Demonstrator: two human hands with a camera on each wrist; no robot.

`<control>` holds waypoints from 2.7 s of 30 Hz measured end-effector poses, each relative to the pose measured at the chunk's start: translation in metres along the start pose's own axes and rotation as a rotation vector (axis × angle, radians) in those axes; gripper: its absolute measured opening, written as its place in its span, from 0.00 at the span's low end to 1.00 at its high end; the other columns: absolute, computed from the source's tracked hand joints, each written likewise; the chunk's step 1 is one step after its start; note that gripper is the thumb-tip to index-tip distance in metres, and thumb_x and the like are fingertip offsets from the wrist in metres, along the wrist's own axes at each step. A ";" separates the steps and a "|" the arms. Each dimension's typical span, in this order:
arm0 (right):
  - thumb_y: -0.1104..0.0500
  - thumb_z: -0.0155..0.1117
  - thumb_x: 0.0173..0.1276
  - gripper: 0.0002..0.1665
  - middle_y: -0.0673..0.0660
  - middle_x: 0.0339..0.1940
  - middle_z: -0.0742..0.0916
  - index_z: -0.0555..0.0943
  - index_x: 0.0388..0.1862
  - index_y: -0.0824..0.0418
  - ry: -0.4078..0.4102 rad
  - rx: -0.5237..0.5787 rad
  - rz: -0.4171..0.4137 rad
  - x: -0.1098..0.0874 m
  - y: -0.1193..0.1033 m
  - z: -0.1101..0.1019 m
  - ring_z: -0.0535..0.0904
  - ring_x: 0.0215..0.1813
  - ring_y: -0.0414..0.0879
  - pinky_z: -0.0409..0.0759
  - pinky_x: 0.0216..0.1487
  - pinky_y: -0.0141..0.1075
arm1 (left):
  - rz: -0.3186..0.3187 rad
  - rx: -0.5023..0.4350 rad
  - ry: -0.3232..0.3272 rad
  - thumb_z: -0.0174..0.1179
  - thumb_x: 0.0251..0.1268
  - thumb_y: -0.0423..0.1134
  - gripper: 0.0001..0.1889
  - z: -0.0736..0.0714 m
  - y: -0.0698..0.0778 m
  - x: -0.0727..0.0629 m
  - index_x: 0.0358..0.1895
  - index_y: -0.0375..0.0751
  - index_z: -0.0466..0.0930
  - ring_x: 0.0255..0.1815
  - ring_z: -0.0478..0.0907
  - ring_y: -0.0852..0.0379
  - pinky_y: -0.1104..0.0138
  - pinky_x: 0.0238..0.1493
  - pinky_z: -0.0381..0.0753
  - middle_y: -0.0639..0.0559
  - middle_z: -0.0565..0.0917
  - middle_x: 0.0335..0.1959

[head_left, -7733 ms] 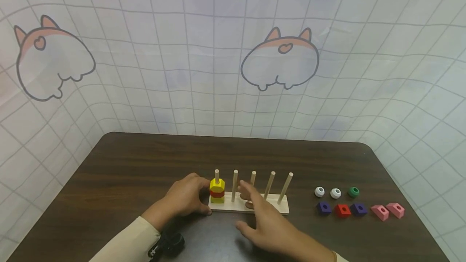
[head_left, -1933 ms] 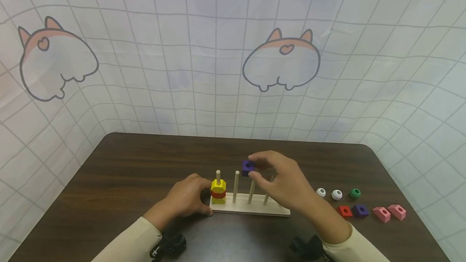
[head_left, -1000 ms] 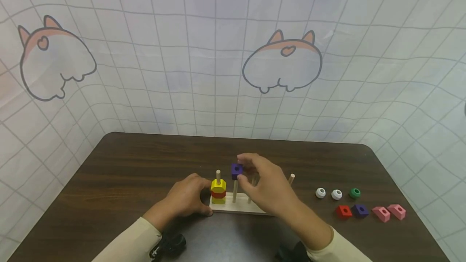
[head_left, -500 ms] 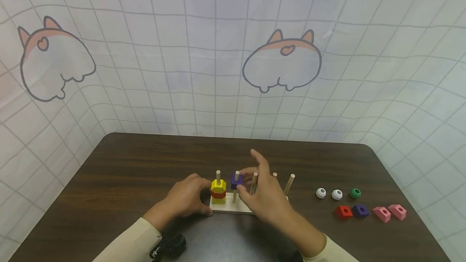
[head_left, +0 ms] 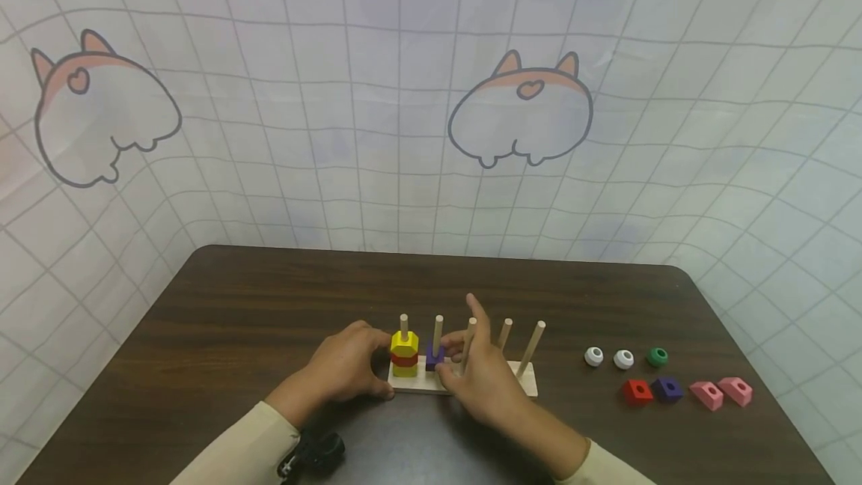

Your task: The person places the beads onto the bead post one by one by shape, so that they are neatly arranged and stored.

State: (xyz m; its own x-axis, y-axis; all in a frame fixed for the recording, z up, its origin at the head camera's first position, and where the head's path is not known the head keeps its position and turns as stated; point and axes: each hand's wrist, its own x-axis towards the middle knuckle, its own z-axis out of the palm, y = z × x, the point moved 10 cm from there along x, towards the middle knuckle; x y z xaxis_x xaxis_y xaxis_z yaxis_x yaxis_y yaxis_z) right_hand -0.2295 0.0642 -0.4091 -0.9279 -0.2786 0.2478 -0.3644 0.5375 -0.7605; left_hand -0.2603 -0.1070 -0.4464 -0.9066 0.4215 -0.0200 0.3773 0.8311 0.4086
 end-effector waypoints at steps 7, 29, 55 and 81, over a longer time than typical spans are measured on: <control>0.68 0.76 0.60 0.63 0.53 0.49 0.87 0.42 0.81 0.66 -0.019 -0.001 0.015 -0.003 0.010 0.008 0.84 0.46 0.45 0.82 0.50 0.39 | 0.011 0.002 0.005 0.85 0.35 0.52 0.34 0.001 -0.001 0.001 0.52 0.51 0.87 0.50 0.78 0.53 0.49 0.44 0.81 0.58 0.85 0.44; 0.58 0.75 0.66 0.64 0.69 0.76 0.70 0.38 0.82 0.66 -0.209 -0.128 -0.022 -0.027 0.019 0.017 0.73 0.69 0.65 0.73 0.65 0.55 | -0.005 0.004 -0.004 0.86 0.35 0.51 0.33 0.002 0.000 0.001 0.52 0.52 0.87 0.52 0.78 0.53 0.47 0.46 0.81 0.58 0.85 0.46; 0.55 0.76 0.64 0.26 0.47 0.55 0.86 0.81 0.61 0.53 -0.132 -0.528 -0.129 -0.090 0.077 -0.106 0.83 0.57 0.47 0.82 0.53 0.47 | -0.007 -0.001 -0.008 0.85 0.36 0.51 0.33 0.002 0.001 0.000 0.53 0.52 0.87 0.52 0.77 0.53 0.48 0.46 0.81 0.58 0.85 0.45; 0.72 0.82 0.35 0.30 0.51 0.35 0.86 0.84 0.41 0.60 0.123 -0.726 -0.211 -0.104 0.121 -0.181 0.82 0.39 0.51 0.80 0.41 0.48 | 0.001 0.001 -0.007 0.85 0.37 0.50 0.32 0.001 0.002 -0.001 0.52 0.52 0.87 0.52 0.77 0.53 0.47 0.46 0.81 0.58 0.85 0.46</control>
State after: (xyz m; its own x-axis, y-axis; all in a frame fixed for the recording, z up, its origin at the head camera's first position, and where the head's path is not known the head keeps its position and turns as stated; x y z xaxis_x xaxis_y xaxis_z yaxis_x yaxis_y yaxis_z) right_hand -0.1913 0.3024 -0.4185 -0.8194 -0.3654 0.4416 -0.4557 0.8827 -0.1151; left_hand -0.2584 -0.1055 -0.4462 -0.9051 0.4244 -0.0261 0.3779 0.8311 0.4081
